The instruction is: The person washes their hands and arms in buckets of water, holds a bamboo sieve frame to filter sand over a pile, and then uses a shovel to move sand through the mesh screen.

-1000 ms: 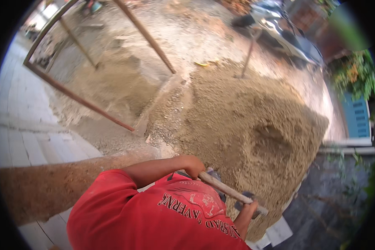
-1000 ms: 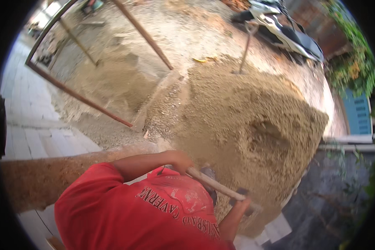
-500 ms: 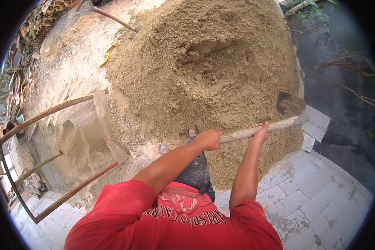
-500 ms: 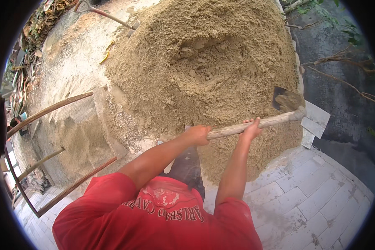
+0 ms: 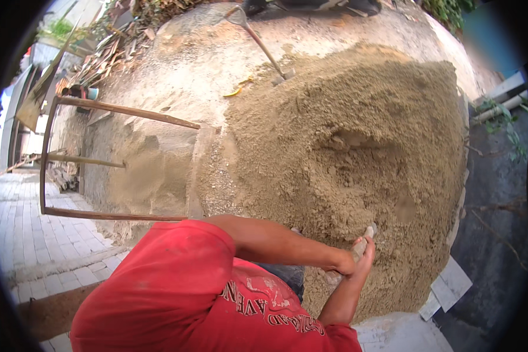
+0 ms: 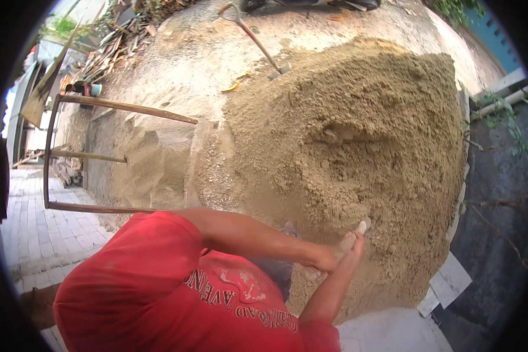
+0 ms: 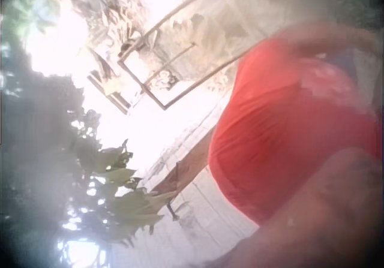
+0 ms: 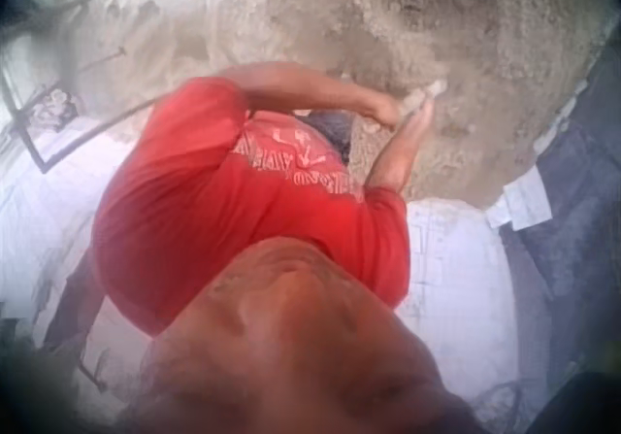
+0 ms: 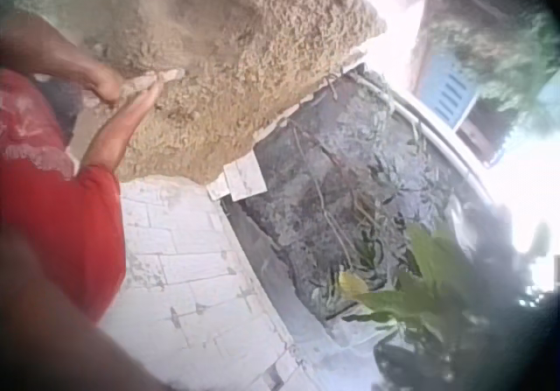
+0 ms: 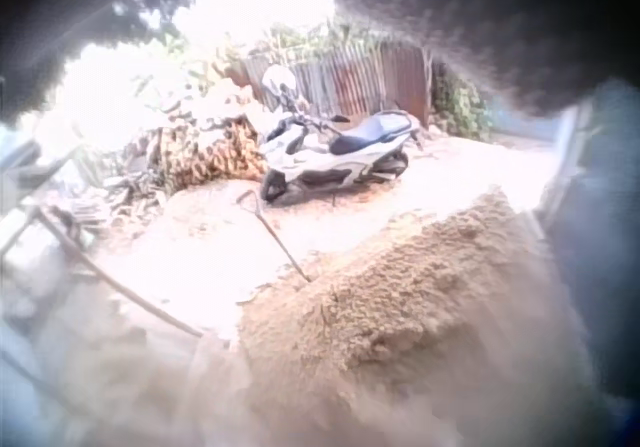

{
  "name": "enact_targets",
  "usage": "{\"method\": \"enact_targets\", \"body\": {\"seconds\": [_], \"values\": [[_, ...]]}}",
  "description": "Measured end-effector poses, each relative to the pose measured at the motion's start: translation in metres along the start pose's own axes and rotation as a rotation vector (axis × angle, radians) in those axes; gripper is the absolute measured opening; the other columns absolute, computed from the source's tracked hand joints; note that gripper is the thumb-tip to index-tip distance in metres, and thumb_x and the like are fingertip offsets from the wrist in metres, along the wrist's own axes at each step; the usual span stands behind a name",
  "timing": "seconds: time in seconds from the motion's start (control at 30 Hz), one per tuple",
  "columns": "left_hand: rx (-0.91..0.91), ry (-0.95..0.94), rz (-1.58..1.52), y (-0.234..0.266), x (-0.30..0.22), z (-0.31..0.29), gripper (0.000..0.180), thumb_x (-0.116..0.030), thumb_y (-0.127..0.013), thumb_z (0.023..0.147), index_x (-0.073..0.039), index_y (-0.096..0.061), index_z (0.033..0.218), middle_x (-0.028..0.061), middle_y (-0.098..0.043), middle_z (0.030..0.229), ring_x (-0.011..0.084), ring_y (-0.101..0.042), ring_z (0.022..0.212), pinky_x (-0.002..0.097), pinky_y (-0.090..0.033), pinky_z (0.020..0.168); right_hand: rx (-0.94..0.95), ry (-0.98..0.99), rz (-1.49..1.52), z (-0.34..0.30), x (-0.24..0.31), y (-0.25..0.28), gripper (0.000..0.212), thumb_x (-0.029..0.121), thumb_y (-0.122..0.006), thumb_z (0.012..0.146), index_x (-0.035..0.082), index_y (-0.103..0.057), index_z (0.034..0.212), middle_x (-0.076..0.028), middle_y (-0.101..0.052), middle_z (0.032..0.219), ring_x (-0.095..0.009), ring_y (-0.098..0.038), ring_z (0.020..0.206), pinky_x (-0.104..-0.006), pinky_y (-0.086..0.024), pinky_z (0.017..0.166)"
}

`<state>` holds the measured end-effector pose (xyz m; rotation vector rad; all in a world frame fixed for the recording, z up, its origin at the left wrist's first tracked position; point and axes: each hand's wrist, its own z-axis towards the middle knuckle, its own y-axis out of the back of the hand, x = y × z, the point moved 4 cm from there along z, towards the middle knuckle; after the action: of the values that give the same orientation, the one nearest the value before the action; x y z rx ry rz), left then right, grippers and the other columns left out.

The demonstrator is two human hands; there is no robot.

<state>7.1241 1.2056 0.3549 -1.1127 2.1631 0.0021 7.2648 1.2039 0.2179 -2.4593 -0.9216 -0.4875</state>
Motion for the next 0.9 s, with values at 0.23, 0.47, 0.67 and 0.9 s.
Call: {"method": "enact_targets", "body": {"seconds": [0.23,0.47,0.67,0.9], "values": [[0.117,-0.033,-0.276,-0.018,-0.082,-0.153,0.038,-0.016,-0.071,0.075,0.000,-0.066,0.109,0.0180,-0.067,0.096,0.0296,-0.063,0.094,0.0407,-0.050,0.077,-0.001,0.136,-0.140,-0.120,0.056,-0.058,0.043,0.033,-0.066,0.090,-0.001,-0.053,0.113,-0.010,-0.058,0.087,-0.020,-0.060,0.077,-0.0343,-0.052,0.065],[0.009,-0.279,-0.503,0.031,0.077,-0.291,0.022,-0.016,-0.070,0.077,-0.003,-0.067,0.095,0.0047,-0.063,0.076,0.0154,-0.060,0.059,0.0314,-0.049,0.050,0.116,0.350,-0.516,-0.128,-0.023,-0.172,0.040,0.031,-0.064,0.090,-0.003,-0.054,0.109,-0.011,-0.058,0.087,-0.023,-0.059,0.078,-0.0368,-0.051,0.067],[-0.116,-0.674,-0.920,0.018,0.328,-0.426,0.041,-0.021,-0.067,0.090,0.000,-0.056,0.124,0.0028,-0.064,0.080,0.0078,-0.060,0.056,0.0228,-0.050,0.046,0.344,0.454,-0.704,-0.168,-0.163,-0.323,0.038,0.029,-0.063,0.090,-0.005,-0.055,0.105,-0.012,-0.058,0.087,-0.025,-0.059,0.079,-0.0390,-0.049,0.069],[-1.082,-0.641,-0.734,-0.092,0.446,-0.642,0.070,-0.022,-0.077,0.078,0.000,-0.047,0.138,0.0092,-0.062,0.089,0.0166,-0.064,0.070,0.0320,-0.052,0.060,0.928,-0.102,-0.635,-0.460,-0.442,-0.519,0.022,0.024,-0.057,0.092,0.001,-0.054,0.090,-0.010,-0.058,0.078,-0.022,-0.058,0.068,-0.0378,-0.054,0.064]]}}
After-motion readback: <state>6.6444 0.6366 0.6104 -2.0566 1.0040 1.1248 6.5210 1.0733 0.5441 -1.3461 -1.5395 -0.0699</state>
